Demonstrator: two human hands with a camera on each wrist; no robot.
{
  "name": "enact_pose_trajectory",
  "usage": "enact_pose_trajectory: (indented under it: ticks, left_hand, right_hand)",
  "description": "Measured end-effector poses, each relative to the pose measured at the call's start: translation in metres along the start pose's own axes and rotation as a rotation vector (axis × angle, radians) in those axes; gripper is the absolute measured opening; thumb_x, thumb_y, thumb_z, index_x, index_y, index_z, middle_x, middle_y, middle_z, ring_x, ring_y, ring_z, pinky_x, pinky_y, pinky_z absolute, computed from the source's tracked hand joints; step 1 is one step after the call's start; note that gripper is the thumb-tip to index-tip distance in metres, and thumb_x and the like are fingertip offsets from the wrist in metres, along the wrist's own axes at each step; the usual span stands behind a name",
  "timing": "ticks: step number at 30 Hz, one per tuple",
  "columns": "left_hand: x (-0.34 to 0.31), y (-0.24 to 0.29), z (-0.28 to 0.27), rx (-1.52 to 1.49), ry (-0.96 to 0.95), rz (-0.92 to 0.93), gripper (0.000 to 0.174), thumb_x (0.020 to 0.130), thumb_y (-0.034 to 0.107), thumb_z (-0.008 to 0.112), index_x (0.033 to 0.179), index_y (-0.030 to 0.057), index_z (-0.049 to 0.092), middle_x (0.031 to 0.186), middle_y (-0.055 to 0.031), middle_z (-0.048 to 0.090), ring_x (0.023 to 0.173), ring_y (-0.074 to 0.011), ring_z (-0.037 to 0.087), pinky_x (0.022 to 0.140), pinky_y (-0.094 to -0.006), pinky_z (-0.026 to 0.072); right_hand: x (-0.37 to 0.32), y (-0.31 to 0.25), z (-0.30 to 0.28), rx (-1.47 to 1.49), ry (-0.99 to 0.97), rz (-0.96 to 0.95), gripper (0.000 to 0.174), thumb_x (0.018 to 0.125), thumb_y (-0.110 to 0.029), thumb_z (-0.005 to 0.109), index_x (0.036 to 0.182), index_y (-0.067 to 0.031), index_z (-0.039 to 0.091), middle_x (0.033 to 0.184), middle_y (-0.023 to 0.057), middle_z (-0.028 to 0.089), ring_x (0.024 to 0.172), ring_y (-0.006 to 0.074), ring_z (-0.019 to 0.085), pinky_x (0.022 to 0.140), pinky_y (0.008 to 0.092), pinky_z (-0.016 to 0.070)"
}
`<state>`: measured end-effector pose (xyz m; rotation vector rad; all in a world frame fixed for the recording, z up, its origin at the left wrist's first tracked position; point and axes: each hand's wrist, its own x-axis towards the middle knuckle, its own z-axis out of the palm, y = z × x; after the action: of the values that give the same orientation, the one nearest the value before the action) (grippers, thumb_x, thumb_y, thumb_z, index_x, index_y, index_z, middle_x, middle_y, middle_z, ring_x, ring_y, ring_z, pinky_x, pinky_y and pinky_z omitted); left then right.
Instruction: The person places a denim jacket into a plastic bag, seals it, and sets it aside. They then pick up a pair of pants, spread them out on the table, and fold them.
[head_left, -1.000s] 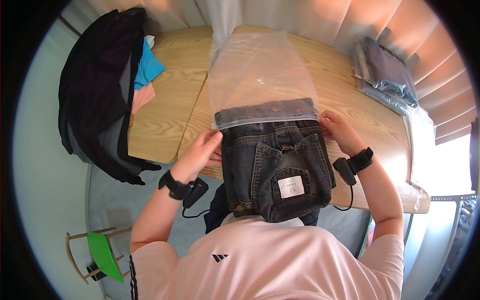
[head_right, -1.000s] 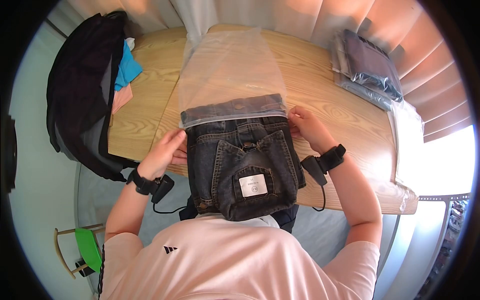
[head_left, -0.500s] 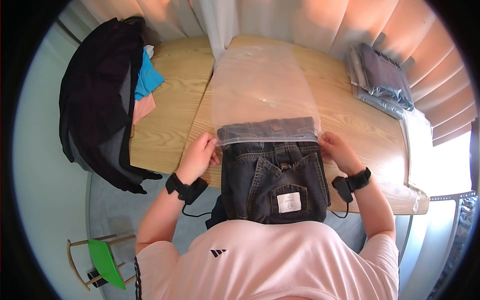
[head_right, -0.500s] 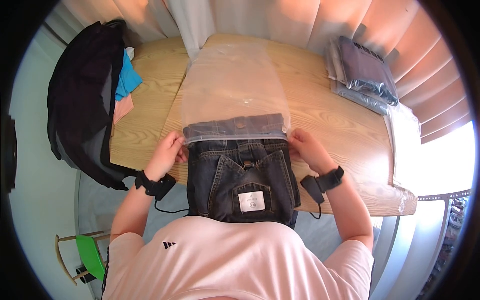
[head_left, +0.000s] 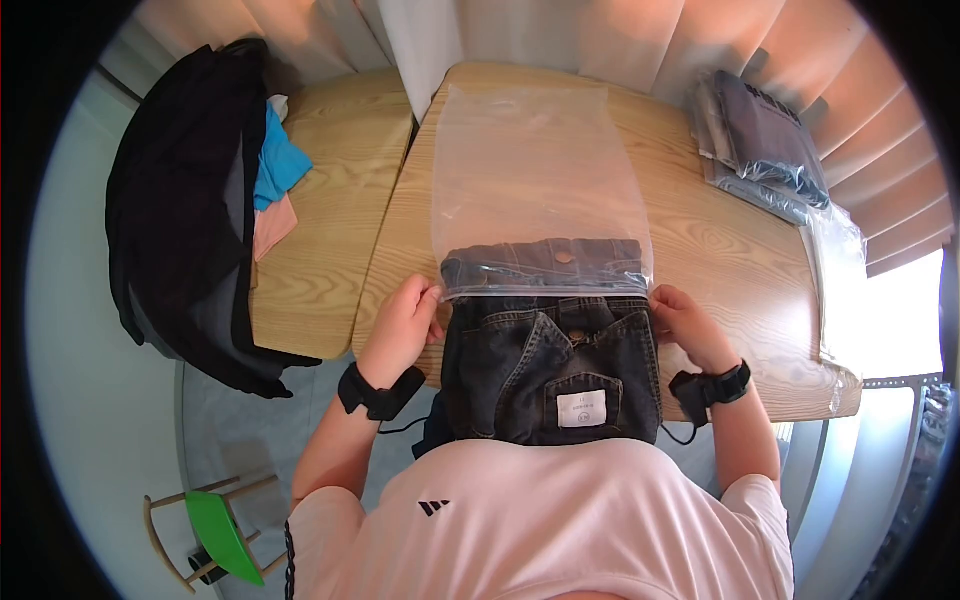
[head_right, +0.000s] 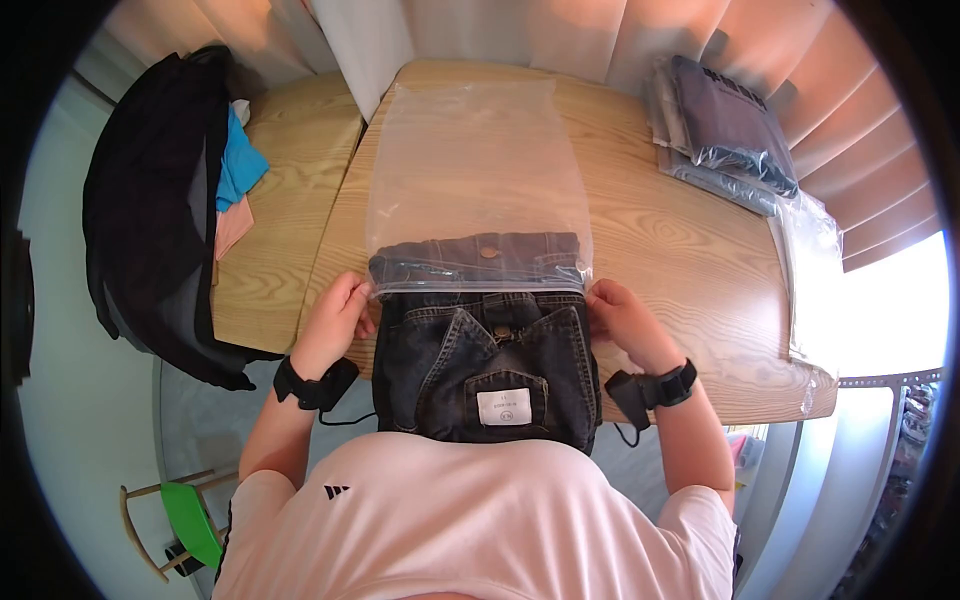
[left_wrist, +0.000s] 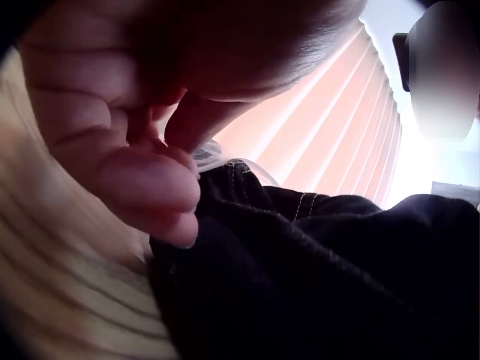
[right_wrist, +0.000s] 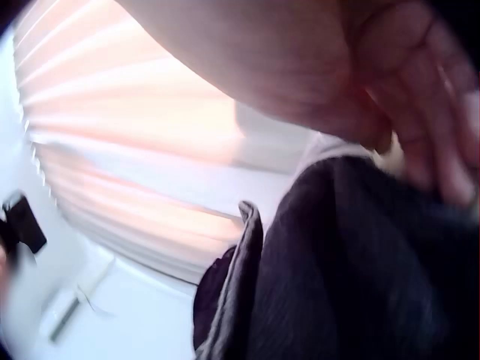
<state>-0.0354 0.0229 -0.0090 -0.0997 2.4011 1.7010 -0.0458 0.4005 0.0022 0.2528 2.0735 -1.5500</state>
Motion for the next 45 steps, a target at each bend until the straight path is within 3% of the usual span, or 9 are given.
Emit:
enact_pose_trajectory:
  ticks: [2, 4, 9, 19, 25, 33, 40, 42, 45]
  left_hand:
    - [0.002, 0.003, -0.004, -0.051, -0.041, -0.084, 0.022, 0.098, 0.019, 0.045, 0.084, 0.0020, 0.051, 0.064, -0.0035, 0.054, 0.053, -0.0105, 0.055, 0.047, -0.0240, 0.0436]
    - [0.005, 0.004, -0.007, -0.108, -0.073, -0.170, 0.024, 0.098, 0.021, 0.045, 0.084, 0.0030, 0.051, 0.065, -0.0025, 0.054, 0.054, -0.0099, 0.055, 0.048, -0.0234, 0.0436]
    - [0.006, 0.008, -0.004, -0.107, -0.143, -0.162, 0.025, 0.099, 0.025, 0.043, 0.085, 0.0067, 0.052, 0.068, -0.0009, 0.055, 0.055, -0.0085, 0.053, 0.050, -0.0212, 0.0426]
    - [-0.004, -0.006, -0.001, -0.226, -0.146, -0.072, 0.027, 0.099, 0.027, 0.046, 0.085, 0.0052, 0.056, 0.068, 0.0000, 0.055, 0.059, -0.0072, 0.052, 0.054, -0.0207, 0.0438]
    - [-0.029, 0.010, 0.006, 0.202, -0.186, 0.083, 0.035, 0.087, 0.027, 0.063, 0.076, -0.0059, 0.059, 0.058, -0.0133, 0.055, 0.055, -0.0209, 0.054, 0.055, -0.0336, 0.0440]
    - [-0.024, 0.002, 0.028, -0.087, 0.141, 0.287, 0.015, 0.077, 0.008, 0.067, 0.084, -0.0034, 0.061, 0.071, -0.0160, 0.063, 0.064, -0.0225, 0.062, 0.059, -0.0337, 0.0465]
    - [-0.023, -0.007, 0.005, 0.064, 0.054, 0.044, 0.027, 0.076, 0.018, 0.074, 0.090, -0.0009, 0.059, 0.072, -0.0076, 0.060, 0.060, -0.0176, 0.057, 0.059, -0.0294, 0.0479]
    - [-0.033, 0.010, -0.004, 0.107, 0.107, 0.101, 0.029, 0.077, 0.013, 0.073, 0.096, -0.0002, 0.057, 0.079, -0.0065, 0.058, 0.067, -0.0151, 0.057, 0.061, -0.0280, 0.0480]
    - [-0.035, 0.015, -0.008, 0.155, 0.193, 0.280, 0.038, 0.077, 0.007, 0.072, 0.107, 0.0030, 0.050, 0.091, -0.0055, 0.051, 0.081, -0.0131, 0.055, 0.068, -0.0280, 0.0485]
  right_hand:
    - [-0.004, -0.013, -0.003, -0.140, -0.021, 0.005, 0.017, 0.095, -0.021, 0.050, 0.091, -0.0066, 0.056, 0.074, 0.0021, 0.061, 0.068, 0.0157, 0.060, 0.061, 0.0308, 0.0485]
    - [-0.017, -0.047, -0.002, -1.073, 0.303, -0.324, 0.016, 0.090, -0.019, 0.056, 0.091, -0.0029, 0.057, 0.075, 0.0123, 0.062, 0.073, 0.0295, 0.062, 0.065, 0.0370, 0.0491]
    - [-0.022, -0.116, 0.079, -1.216, 0.141, -0.862, 0.026, 0.084, -0.026, 0.060, 0.095, -0.0025, 0.055, 0.086, 0.0142, 0.061, 0.085, 0.0303, 0.061, 0.072, 0.0392, 0.0502]
    - [0.027, -0.135, 0.160, -1.491, -0.083, -0.985, 0.017, 0.076, -0.014, 0.062, 0.087, -0.0025, 0.057, 0.081, 0.0093, 0.058, 0.079, 0.0255, 0.063, 0.061, 0.0350, 0.0523]
    - [0.023, -0.131, 0.165, -1.474, 0.027, -1.206, 0.010, 0.071, -0.011, 0.060, 0.078, -0.0054, 0.059, 0.076, 0.0082, 0.056, 0.073, 0.0227, 0.061, 0.059, 0.0326, 0.0511]
    - [0.007, -0.118, 0.179, -1.441, -0.088, -1.428, 0.010, 0.068, -0.012, 0.061, 0.073, -0.0050, 0.056, 0.073, 0.0064, 0.054, 0.064, 0.0214, 0.057, 0.056, 0.0309, 0.0485]
    - [-0.009, -0.120, 0.126, -1.077, -0.405, -1.237, 0.023, 0.072, -0.006, 0.061, 0.094, -0.0010, 0.060, 0.092, 0.0102, 0.058, 0.086, 0.0278, 0.058, 0.073, 0.0361, 0.0502]
    - [-0.015, -0.119, 0.097, -0.913, -0.237, -1.078, 0.023, 0.074, -0.005, 0.066, 0.096, -0.0030, 0.061, 0.101, 0.0112, 0.061, 0.096, 0.0314, 0.057, 0.081, 0.0383, 0.0492]
    - [0.002, -0.107, 0.043, -0.686, 0.199, -0.724, 0.008, 0.081, -0.009, 0.062, 0.087, -0.0025, 0.063, 0.079, 0.0136, 0.063, 0.073, 0.0275, 0.063, 0.067, 0.0339, 0.0507]
